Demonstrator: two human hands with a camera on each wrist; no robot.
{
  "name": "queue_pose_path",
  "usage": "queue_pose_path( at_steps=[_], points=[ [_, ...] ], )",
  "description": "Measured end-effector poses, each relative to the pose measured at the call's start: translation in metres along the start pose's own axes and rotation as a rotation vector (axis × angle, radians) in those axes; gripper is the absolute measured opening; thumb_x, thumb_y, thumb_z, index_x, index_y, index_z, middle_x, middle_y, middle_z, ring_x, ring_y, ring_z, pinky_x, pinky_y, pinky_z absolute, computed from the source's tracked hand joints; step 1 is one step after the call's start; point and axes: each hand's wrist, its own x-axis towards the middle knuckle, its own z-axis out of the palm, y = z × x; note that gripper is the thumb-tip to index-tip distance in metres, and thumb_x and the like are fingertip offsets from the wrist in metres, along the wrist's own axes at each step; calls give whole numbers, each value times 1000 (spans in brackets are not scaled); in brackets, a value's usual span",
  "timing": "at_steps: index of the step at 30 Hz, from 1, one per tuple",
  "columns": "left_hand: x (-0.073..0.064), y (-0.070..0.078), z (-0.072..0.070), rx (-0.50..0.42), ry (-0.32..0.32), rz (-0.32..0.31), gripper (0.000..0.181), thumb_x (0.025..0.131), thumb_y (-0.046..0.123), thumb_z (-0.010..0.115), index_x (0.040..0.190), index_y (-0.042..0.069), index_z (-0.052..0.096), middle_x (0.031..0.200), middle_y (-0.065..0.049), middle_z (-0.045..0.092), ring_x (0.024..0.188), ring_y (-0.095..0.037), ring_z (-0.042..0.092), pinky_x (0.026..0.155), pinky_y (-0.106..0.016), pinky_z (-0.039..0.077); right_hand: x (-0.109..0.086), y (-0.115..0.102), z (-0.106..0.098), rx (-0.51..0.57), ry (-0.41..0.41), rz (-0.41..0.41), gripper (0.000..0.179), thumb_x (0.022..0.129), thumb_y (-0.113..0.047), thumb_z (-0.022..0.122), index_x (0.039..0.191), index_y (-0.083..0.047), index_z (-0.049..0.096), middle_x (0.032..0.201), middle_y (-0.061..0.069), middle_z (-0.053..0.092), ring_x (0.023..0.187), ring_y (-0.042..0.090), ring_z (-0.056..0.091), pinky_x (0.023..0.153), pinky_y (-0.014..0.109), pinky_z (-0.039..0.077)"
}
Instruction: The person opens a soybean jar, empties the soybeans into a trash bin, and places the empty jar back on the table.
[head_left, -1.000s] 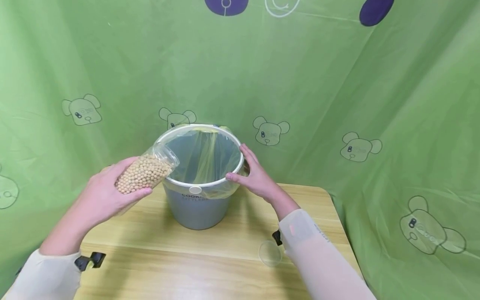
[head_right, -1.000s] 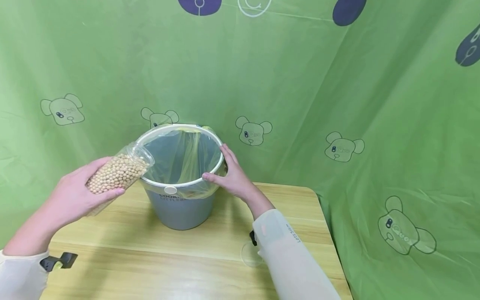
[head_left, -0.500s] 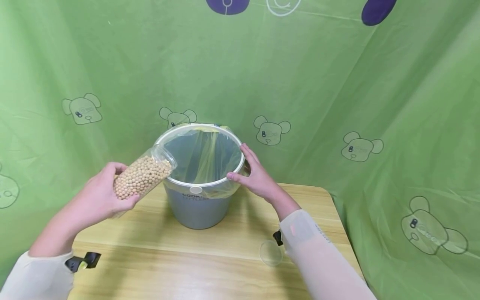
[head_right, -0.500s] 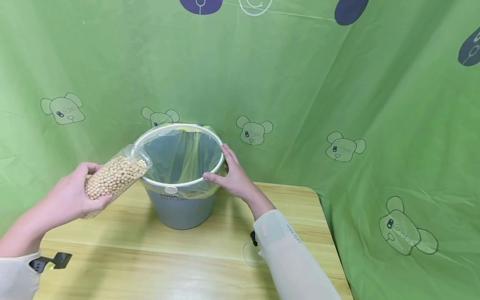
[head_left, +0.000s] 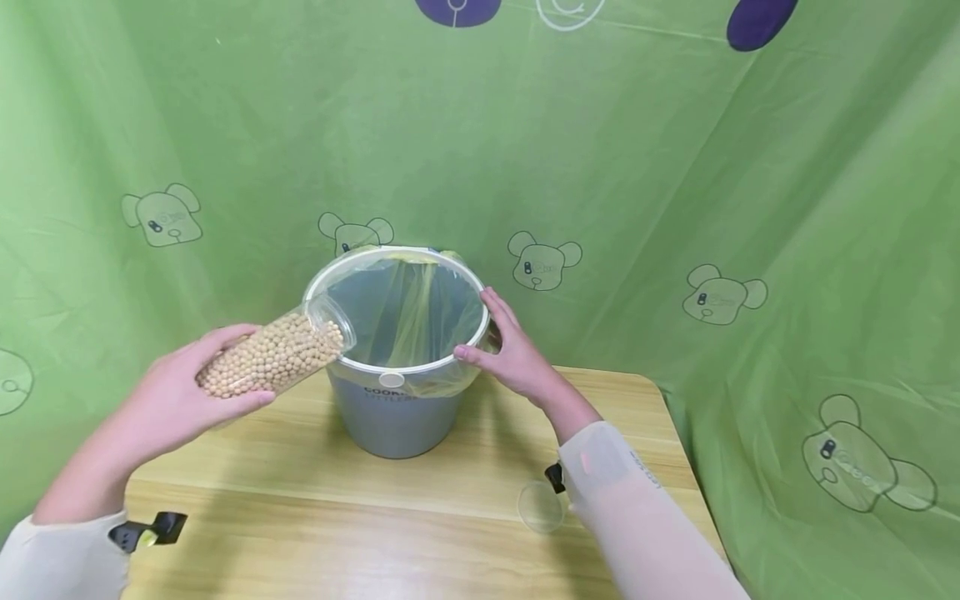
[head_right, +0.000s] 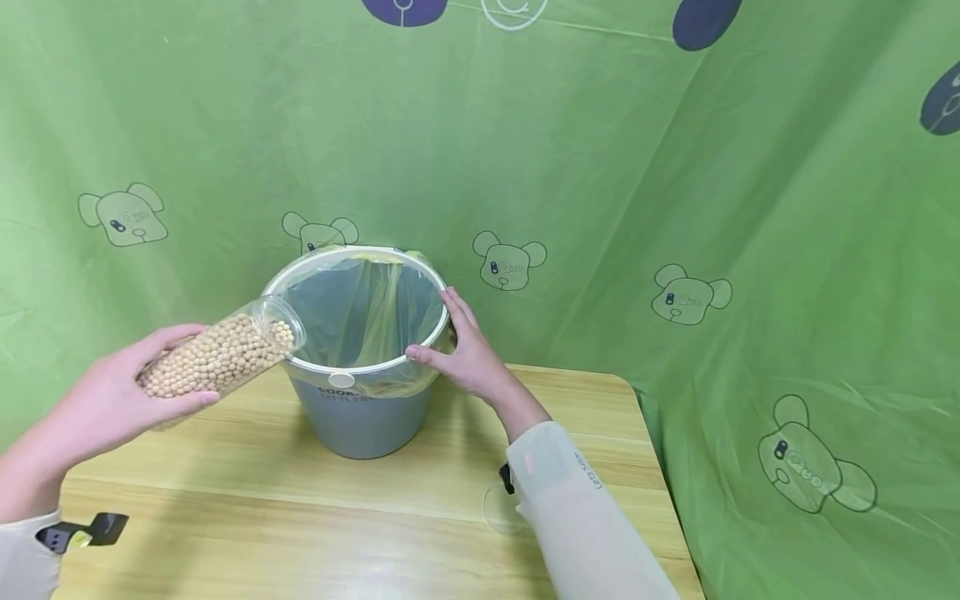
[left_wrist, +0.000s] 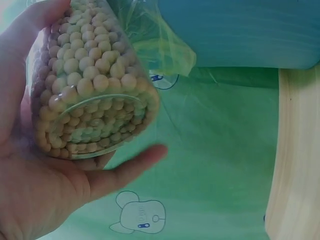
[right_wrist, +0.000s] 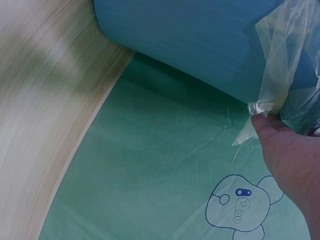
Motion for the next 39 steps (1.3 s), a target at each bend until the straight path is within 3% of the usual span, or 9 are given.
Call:
queue_pose_path(
  at_steps=[3,8,11,16,23,30,39],
  points=[
    [-1,-3,1,-12,11,-6,93,88,52,89,164,25,45,155,-26,59,123,-48,64,87,-71,59,0,1,0,-1,1,2,114,92,-39,87,176,-24,11,184,-8,-5,167,40,25,137,54,26],
    [0,-3,1,-21,82,-3,92,83,47,94,161,22,52,150,-30,53,120,-45,58,81,-67,58,0,1,0,9,-1,2,115,92,-41,87,176,-24,10,184,-8,-6,167,41,25,137,54,26],
    [1,-1,1,-30,116,-24,94,80,46,97,158,15,53,145,-28,53,120,-44,55,84,-70,55,0,1,0,14,-2,2,115,92,-40,87,176,-23,10,184,-8,-6,167,42,25,137,54,26],
    [1,-1,-2,-51,131,-72,93,79,48,97,149,8,52,145,-27,58,123,-46,58,90,-70,53,-1,0,1,20,-6,-1,114,93,-38,86,176,-23,10,184,-8,-7,167,41,25,136,53,26],
    [-1,2,-7,-39,163,-78,88,80,48,96,150,12,58,153,-31,48,132,-53,49,94,-80,45,-1,1,0,25,-8,-7,114,93,-38,86,176,-23,10,184,-7,-6,168,40,23,138,53,24],
    [-2,5,-10,-48,186,-74,87,80,45,97,152,14,60,149,-31,46,127,-48,47,89,-76,47,-1,1,0,25,-10,-5,113,93,-37,86,176,-24,10,185,-7,-7,168,41,23,138,53,24],
    [-2,7,-13,-52,194,-121,94,77,48,99,147,5,52,150,-31,49,128,-52,50,93,-77,47,0,2,0,26,-9,1,114,92,-40,86,176,-26,10,184,-8,-7,167,41,24,137,53,25]
  ],
)
